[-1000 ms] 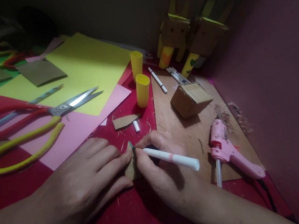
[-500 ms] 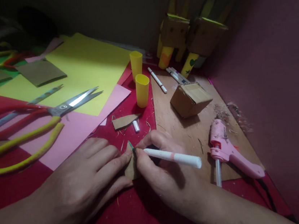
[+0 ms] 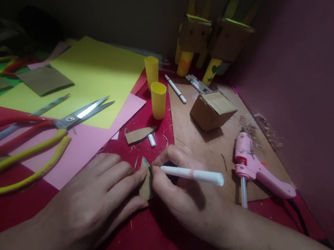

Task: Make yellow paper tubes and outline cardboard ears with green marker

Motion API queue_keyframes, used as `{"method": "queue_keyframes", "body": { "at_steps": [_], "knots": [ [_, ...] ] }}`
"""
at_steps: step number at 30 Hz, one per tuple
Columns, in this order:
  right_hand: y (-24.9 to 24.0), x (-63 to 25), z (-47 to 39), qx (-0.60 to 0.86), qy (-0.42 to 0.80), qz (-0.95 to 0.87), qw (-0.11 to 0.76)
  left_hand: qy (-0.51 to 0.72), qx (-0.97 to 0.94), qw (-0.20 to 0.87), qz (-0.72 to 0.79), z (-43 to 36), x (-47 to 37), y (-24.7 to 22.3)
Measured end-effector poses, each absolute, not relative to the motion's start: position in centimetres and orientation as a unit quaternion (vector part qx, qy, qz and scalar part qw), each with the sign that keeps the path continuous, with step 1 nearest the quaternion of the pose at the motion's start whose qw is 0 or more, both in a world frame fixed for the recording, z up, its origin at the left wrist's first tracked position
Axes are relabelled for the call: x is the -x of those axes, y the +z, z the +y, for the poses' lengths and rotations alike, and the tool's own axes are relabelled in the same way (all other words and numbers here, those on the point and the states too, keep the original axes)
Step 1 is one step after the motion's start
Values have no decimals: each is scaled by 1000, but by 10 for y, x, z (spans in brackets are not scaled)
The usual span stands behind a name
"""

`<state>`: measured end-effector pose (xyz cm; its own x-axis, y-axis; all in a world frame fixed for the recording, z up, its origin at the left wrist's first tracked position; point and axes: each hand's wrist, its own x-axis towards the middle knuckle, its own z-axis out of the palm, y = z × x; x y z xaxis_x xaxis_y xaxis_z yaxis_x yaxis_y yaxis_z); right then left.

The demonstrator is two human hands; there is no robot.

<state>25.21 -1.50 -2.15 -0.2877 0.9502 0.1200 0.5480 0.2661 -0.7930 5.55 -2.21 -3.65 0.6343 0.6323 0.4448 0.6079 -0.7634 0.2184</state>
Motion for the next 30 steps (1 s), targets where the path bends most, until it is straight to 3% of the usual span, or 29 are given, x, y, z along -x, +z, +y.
{"method": "queue_keyframes", "body": {
  "at_steps": [30],
  "knots": [
    [-24, -252, -14, 501, 333, -727, 332, 248, -906, 24, 341, -22, -57, -38]
  ]
}}
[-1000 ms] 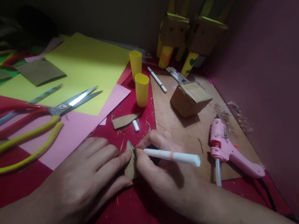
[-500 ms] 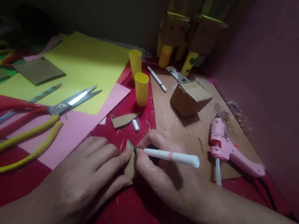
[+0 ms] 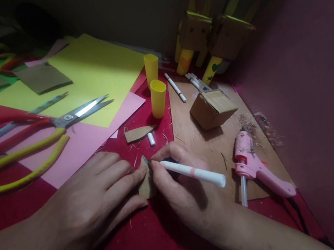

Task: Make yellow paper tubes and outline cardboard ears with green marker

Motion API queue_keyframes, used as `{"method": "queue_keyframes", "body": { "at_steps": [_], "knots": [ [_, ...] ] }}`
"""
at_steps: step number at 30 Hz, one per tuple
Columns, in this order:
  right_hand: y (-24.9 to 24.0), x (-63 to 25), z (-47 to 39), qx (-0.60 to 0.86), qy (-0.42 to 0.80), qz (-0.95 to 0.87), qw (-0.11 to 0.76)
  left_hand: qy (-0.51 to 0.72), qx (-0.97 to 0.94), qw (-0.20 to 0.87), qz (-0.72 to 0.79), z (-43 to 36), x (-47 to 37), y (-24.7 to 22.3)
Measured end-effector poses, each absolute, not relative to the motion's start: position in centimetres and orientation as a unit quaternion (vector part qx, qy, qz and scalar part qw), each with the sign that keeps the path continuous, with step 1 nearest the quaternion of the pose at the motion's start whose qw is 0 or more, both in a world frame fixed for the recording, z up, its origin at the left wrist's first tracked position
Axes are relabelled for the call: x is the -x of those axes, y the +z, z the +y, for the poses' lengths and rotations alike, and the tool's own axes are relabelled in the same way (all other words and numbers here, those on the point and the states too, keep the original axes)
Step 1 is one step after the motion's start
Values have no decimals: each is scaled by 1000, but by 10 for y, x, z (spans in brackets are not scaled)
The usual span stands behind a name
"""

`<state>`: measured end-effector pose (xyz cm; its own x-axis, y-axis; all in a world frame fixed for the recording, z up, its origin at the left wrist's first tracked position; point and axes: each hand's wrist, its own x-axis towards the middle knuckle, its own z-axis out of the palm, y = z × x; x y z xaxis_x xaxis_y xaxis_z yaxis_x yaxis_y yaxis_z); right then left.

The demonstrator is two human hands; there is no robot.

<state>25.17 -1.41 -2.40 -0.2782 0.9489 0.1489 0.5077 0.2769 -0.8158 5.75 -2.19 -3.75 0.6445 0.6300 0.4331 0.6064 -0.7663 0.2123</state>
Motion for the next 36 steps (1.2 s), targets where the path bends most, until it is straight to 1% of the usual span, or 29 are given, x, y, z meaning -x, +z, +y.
{"method": "queue_keyframes", "body": {
  "at_steps": [5, 13, 18, 27, 31, 36],
  "knots": [
    [-23, -255, -16, 516, 317, -734, 307, 249, -905, 20, 344, -21, -58, -36],
    [-22, -254, -15, 500, 305, -751, 306, 248, -906, 29, 342, -22, -57, -37],
    [-22, -255, -15, 506, 307, -748, 301, 277, -901, 11, 333, -20, -58, -42],
    [-16, -252, -14, 524, 299, -746, 282, 251, -908, 19, 336, -21, -57, -36],
    [-17, -254, -15, 525, 297, -745, 285, 260, -905, 7, 336, -21, -58, -38],
    [-17, -257, -17, 525, 302, -744, 281, 247, -906, 19, 342, -22, -58, -38]
  ]
}}
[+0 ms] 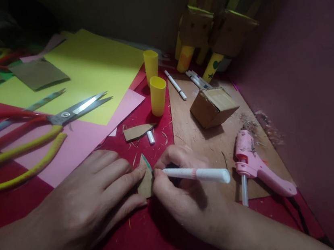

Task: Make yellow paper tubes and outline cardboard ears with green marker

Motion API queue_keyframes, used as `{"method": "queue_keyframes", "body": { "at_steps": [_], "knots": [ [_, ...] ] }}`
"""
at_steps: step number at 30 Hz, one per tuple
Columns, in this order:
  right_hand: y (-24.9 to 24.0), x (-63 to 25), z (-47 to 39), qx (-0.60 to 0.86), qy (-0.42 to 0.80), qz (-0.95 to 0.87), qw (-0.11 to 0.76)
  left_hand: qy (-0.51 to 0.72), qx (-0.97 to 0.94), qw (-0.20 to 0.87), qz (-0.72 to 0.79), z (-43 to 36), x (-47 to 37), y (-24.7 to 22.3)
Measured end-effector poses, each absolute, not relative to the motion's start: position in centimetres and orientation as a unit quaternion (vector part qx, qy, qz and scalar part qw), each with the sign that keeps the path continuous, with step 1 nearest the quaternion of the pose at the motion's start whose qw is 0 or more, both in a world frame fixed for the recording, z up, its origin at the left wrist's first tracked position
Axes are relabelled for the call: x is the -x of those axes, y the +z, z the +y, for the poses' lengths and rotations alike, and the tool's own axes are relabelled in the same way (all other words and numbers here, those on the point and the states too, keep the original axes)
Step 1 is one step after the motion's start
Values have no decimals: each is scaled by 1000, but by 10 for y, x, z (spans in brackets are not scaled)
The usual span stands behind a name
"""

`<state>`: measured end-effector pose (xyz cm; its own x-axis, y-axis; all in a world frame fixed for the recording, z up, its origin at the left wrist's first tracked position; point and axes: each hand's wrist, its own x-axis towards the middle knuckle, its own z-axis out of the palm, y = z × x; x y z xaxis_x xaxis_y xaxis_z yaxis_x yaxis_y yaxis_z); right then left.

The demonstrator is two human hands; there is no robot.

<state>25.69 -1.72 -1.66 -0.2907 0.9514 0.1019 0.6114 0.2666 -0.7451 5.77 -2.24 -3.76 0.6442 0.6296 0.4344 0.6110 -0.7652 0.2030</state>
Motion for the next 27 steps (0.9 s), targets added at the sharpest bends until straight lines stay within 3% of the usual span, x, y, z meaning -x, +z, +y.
{"method": "queue_keyframes", "body": {
  "at_steps": [27],
  "knots": [
    [-14, -255, -18, 526, 292, -745, 288, 281, -885, 14, 370, -22, -61, -39]
  ]
}}
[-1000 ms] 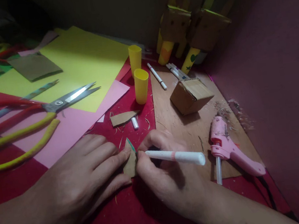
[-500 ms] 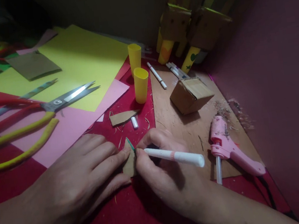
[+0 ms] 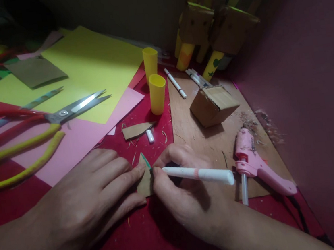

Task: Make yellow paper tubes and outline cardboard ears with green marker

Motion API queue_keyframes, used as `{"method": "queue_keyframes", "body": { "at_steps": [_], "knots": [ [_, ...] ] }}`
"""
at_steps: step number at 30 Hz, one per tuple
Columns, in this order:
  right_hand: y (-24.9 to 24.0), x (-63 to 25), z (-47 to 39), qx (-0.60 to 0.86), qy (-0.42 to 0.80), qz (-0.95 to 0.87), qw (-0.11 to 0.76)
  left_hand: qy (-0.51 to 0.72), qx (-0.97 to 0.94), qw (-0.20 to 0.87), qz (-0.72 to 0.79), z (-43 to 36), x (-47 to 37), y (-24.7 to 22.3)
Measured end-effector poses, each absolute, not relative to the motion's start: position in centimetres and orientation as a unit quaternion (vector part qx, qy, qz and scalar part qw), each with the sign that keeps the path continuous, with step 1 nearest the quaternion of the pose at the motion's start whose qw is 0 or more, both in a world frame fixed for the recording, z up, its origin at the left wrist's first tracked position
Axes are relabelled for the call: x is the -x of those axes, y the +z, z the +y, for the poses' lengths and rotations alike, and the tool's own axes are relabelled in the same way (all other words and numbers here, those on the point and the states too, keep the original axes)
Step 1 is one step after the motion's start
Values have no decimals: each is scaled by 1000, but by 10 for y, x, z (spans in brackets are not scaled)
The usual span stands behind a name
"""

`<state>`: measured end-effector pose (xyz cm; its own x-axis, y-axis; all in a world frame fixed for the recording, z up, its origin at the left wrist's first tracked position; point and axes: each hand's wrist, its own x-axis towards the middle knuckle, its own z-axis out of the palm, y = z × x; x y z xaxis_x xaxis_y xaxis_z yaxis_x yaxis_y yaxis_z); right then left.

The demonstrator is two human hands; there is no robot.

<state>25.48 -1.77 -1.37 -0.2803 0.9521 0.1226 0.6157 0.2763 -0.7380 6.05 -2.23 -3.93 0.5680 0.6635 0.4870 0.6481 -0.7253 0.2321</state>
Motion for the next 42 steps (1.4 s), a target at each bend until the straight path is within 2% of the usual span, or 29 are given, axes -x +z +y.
{"method": "queue_keyframes", "body": {
  "at_steps": [42],
  "knots": [
    [-11, -256, -18, 525, 313, -735, 292, 236, -909, 23, 342, -23, -53, -38]
  ]
}}
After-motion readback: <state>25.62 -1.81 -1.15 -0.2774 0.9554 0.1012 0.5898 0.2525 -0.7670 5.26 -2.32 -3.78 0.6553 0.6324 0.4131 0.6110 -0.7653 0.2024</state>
